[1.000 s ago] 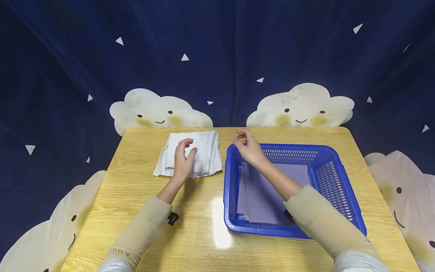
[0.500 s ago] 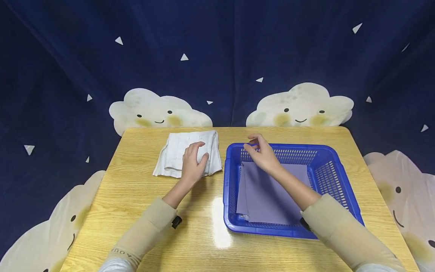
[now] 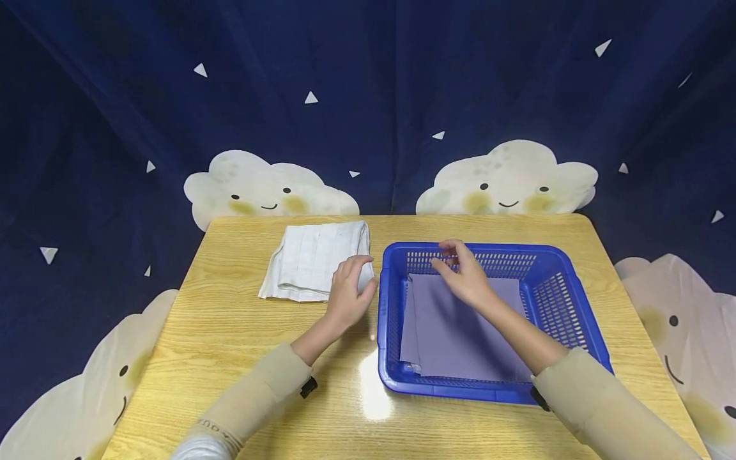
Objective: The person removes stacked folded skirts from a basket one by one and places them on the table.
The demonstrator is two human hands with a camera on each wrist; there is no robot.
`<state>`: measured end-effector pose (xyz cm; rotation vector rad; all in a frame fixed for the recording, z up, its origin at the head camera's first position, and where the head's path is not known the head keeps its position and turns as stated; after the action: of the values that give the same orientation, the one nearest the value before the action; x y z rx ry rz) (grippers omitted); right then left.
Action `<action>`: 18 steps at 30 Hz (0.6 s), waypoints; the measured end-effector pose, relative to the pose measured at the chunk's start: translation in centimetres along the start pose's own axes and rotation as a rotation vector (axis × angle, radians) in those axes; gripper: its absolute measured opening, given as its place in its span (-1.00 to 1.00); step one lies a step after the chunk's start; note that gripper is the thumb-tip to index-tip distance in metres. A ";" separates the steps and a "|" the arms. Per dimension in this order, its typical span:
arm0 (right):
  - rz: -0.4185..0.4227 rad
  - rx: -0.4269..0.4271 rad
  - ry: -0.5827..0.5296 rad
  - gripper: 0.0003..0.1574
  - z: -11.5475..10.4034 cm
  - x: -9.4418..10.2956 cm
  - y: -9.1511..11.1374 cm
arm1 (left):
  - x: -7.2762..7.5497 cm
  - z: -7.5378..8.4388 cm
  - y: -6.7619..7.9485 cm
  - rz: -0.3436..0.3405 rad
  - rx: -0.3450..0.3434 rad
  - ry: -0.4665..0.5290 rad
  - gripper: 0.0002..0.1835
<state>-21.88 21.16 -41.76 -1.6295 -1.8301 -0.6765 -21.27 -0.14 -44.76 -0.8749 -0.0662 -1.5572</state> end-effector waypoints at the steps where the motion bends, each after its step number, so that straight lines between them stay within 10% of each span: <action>1: 0.002 -0.002 0.003 -0.44 0.1 0.1 0.2 | -0.3 0.2 0.1 -0.008 -0.005 -0.003 -0.60; 18: 0.021 -0.037 0.022 -0.44 2.5 1.4 1.8 | -3.2 3.1 1.2 -0.048 -0.081 0.014 -0.61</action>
<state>-20.40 24.13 -42.54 -1.6562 -1.7923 -0.7205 -18.97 3.86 -44.85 -0.9317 -0.0139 -1.6204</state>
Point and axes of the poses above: each hand's wrist, its own y-axis away from the middle knuckle, its own x-axis out of the back of the hand, z = x × y, the point moved 6 cm from there along -y, towards the middle knuckle, and after that the axes turned 11 degrees about y, right-handed, at the moved point
